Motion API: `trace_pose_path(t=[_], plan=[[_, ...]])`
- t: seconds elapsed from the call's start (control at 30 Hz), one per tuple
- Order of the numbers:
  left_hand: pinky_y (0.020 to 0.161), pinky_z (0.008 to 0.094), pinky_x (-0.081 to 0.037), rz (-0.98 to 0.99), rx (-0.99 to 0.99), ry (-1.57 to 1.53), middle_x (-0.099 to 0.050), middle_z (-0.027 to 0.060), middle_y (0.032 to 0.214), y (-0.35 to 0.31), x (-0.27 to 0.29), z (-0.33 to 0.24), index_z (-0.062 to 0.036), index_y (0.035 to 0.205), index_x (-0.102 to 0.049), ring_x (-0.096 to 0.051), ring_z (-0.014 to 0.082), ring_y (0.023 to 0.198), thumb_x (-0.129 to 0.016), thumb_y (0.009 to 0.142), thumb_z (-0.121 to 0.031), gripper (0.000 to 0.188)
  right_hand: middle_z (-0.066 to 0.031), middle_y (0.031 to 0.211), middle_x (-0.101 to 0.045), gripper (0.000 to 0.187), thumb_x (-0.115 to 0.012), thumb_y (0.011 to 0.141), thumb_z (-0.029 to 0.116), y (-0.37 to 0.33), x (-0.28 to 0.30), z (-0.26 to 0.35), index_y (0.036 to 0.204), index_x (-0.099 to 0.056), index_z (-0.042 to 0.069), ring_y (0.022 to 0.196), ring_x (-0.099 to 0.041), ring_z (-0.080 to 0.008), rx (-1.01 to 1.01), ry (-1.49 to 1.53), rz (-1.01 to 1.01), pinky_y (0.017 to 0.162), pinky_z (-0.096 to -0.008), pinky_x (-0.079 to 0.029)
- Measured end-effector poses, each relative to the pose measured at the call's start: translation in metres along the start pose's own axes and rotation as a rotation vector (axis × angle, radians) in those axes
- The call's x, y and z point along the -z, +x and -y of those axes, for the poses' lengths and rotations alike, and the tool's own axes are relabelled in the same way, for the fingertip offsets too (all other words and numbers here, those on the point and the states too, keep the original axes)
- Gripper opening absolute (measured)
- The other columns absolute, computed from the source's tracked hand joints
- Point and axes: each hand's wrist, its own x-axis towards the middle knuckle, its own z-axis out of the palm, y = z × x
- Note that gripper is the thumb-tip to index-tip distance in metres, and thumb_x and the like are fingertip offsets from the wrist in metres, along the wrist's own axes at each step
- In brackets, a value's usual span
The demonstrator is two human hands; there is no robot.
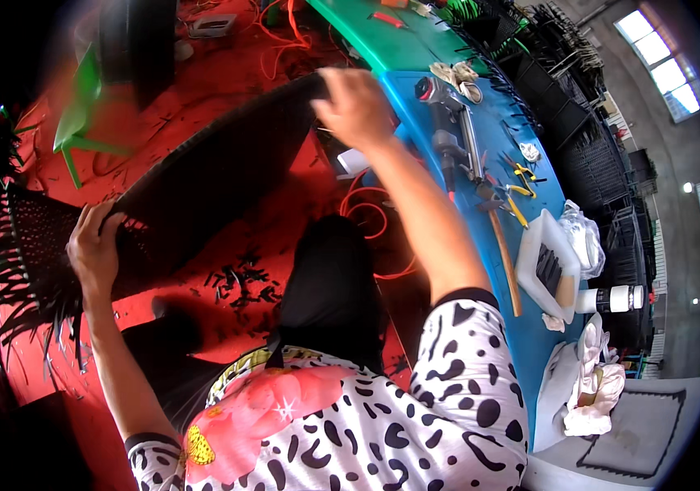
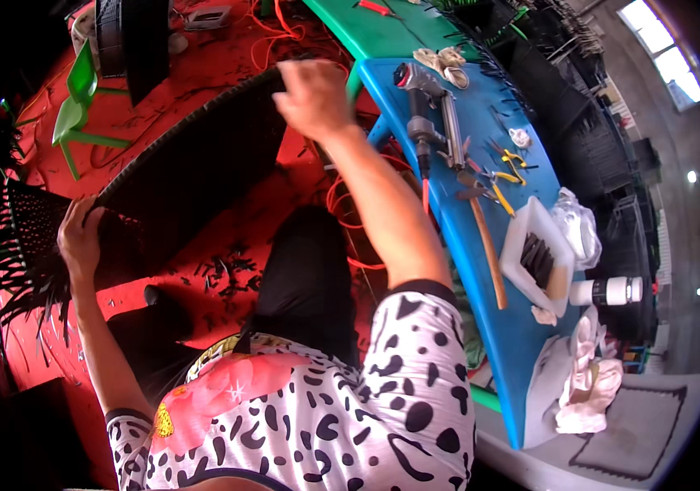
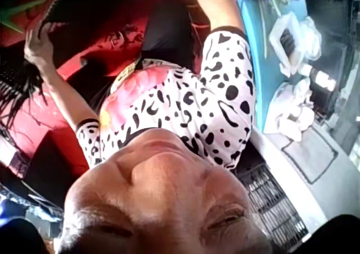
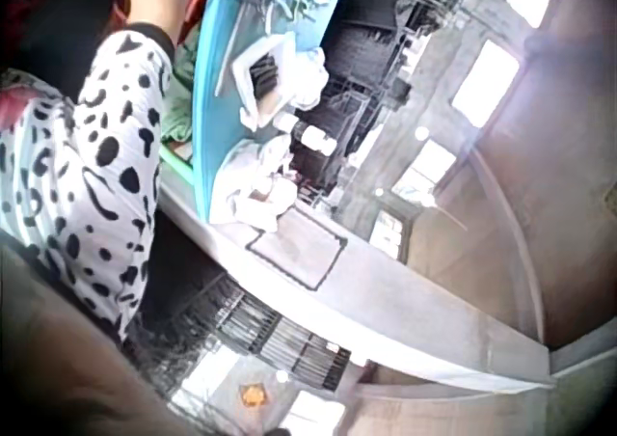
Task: The person assembles a wicker chair by using a nail gun to secure plastic strips, cutting excess material with pliers, hammering components, and threading strips through the frame by hand.
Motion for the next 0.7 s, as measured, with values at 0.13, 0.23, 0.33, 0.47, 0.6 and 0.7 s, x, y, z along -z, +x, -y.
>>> trace_pose_path(t=[0.13,0.23,0.33,0.47,0.6,0.7], plan=[[0.069,0.0312,-0.046,0.054,0.026,0.056,-0.059,0.0131,0.084,-0.012,0.009,-0.01,0.0015,0.096,-0.061,-0.059,0.0284,0.076,-0.06,0.081,-0.004,0.017,-0.0174,0.093,-0.06,0.05,-0.072,0.069,0.032,-0.084,0.062,-0.104,0.107,-0.053,0.004,0.09,-0.058,-0.0346,-0.522,-0.426,0.288,0.078,-0.0455,-0.047],[0.069,0.03,-0.047,0.064,0.004,0.045,-0.058,0.0127,0.084,-0.022,0.014,-0.007,0.0034,0.096,-0.061,-0.059,0.0253,0.075,-0.06,0.077,0.002,0.019,-0.0219,0.101,-0.061,0.059,-0.072,0.071,0.041,-0.077,0.09,-0.121,0.11,-0.05,0.001,0.097,-0.059,-0.0349,-0.843,-0.449,0.461,0.082,-0.0452,-0.048],[0.066,0.0323,-0.047,0.036,0.013,0.02,-0.059,0.0132,0.081,-0.034,0.015,-0.012,0.0028,0.092,-0.061,-0.059,0.0278,0.073,-0.064,0.073,0.003,0.02,-0.0233,0.114,-0.058,0.077,-0.072,0.07,0.047,-0.064,0.076,-0.126,0.121,-0.044,-0.003,0.106,-0.058,-0.0353,-1.236,-0.345,0.594,0.09,-0.0444,-0.046],[0.066,0.0354,-0.047,0.021,0.032,0.111,-0.061,0.0137,0.081,-0.04,0.02,-0.03,0.0015,0.091,-0.064,-0.06,0.0302,0.073,-0.065,0.071,-0.002,0.02,-0.0225,0.101,-0.064,0.068,-0.079,0.058,0.046,-0.1,0.008,-0.193,0.097,-0.063,-0.007,0.1,-0.061,-0.0305,-1.222,-0.222,0.697,0.088,-0.0406,-0.046],[0.061,0.0358,-0.046,0.053,-0.024,0.137,-0.06,0.0113,0.079,-0.03,0.007,-0.029,-0.0028,0.09,-0.065,-0.058,0.0303,0.069,-0.069,0.071,-0.014,0.023,-0.0218,0.079,-0.066,0.033,-0.072,0.057,0.025,-0.157,0.02,-0.276,0.073,-0.065,-0.004,0.087,-0.064,-0.0307,-0.76,-0.128,0.386,0.074,-0.0396,-0.05],[0.06,0.0358,-0.045,-0.004,-0.068,0.148,-0.059,0.007,0.077,-0.026,0.004,-0.033,-0.0065,0.088,-0.065,-0.058,0.0277,0.067,-0.07,0.07,-0.017,0.022,-0.0251,0.097,-0.062,0.058,-0.07,0.052,0.02,-0.162,0.04,-0.26,0.101,-0.054,-0.007,0.091,-0.061,-0.039,-0.908,-0.403,0.436,0.08,-0.042,-0.048]])
